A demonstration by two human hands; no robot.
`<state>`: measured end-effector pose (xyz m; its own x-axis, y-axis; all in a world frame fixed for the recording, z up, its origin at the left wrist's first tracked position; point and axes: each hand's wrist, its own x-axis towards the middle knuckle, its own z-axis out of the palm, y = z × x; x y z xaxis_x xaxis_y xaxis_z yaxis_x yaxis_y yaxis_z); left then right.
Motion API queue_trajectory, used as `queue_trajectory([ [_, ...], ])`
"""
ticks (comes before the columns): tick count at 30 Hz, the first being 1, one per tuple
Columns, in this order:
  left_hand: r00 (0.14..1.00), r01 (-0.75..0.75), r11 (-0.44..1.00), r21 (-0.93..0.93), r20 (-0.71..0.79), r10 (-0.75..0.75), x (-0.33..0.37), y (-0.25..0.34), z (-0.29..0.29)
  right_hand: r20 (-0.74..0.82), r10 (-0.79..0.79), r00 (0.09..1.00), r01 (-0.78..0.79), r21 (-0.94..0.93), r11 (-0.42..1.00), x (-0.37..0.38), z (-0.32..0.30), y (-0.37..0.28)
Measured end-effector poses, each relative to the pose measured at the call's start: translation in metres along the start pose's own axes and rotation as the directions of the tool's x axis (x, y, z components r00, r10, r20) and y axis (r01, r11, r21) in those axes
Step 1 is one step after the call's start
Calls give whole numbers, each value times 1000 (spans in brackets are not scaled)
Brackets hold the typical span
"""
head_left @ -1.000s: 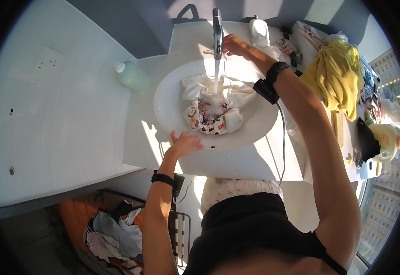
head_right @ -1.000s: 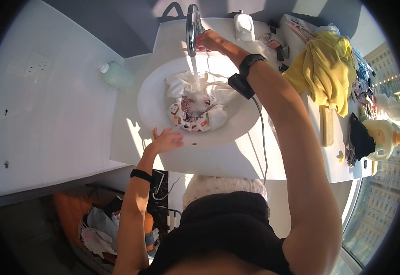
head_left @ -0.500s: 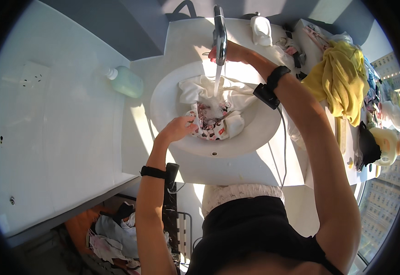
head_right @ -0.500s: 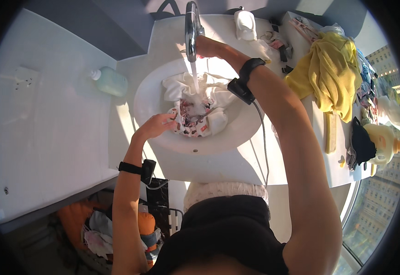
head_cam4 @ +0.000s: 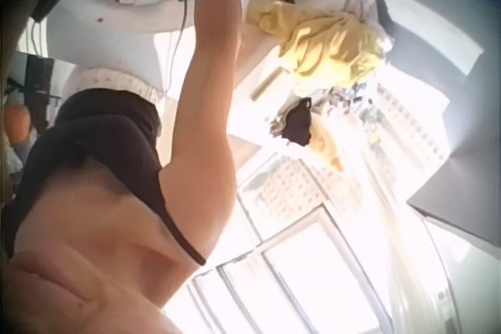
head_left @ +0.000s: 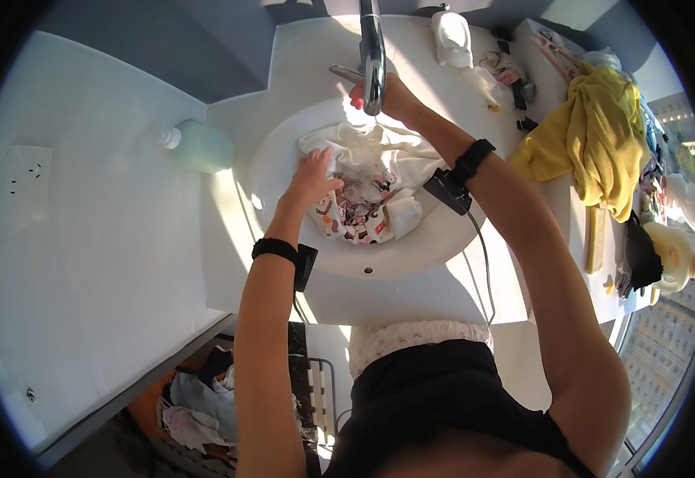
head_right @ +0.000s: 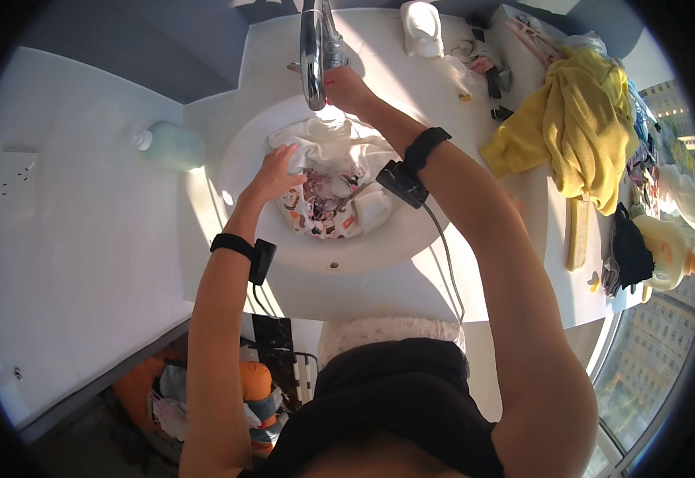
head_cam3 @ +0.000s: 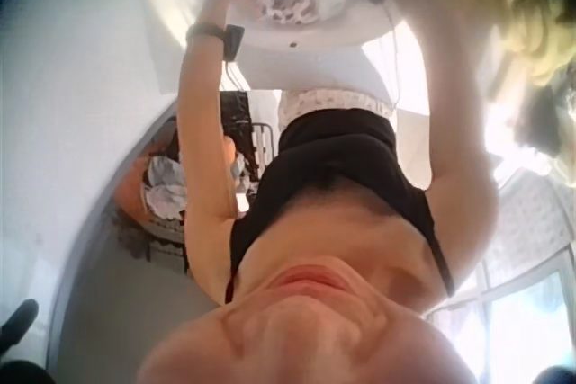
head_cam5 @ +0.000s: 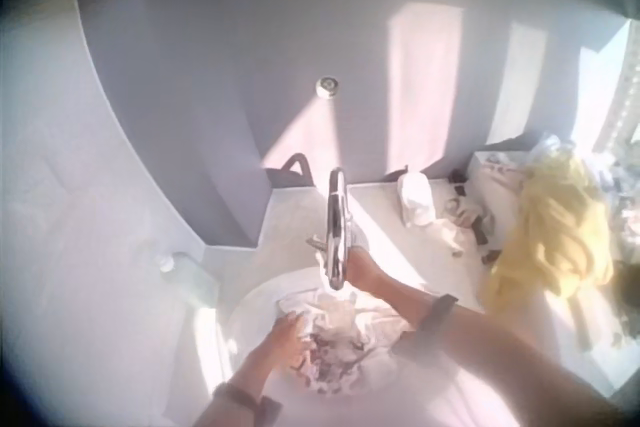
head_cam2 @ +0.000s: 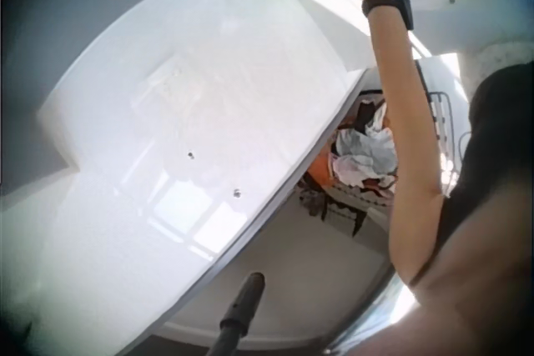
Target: The person hand-washes a dark garment and a white patterned cloth in a bathroom sink. They scrub the items with soap, rinse them under running water, and wring out the excess water.
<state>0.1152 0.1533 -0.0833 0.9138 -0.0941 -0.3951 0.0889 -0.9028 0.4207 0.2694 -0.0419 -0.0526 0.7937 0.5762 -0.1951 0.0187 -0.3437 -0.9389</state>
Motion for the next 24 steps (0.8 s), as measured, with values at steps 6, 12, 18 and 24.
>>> queue_trajectory([
  [6, 997, 62, 978, 197, -59, -51, 25, 11, 12, -15, 374, 927, -300, -625, 720, -79, 33, 65],
  [12, 995, 52, 941, 333, 61, -77, 40, 3, 65, -31, 306, 951, -223, -754, 618, -83, 93, 99],
  [18, 992, -26, 936, 350, -108, 67, 54, -17, 92, 48, 225, 973, -96, -803, 589, -53, 95, 133],
  [24, 980, -13, 981, 194, -190, 50, 87, -18, 74, 158, 321, 934, -15, -878, 478, -22, 70, 73],
])
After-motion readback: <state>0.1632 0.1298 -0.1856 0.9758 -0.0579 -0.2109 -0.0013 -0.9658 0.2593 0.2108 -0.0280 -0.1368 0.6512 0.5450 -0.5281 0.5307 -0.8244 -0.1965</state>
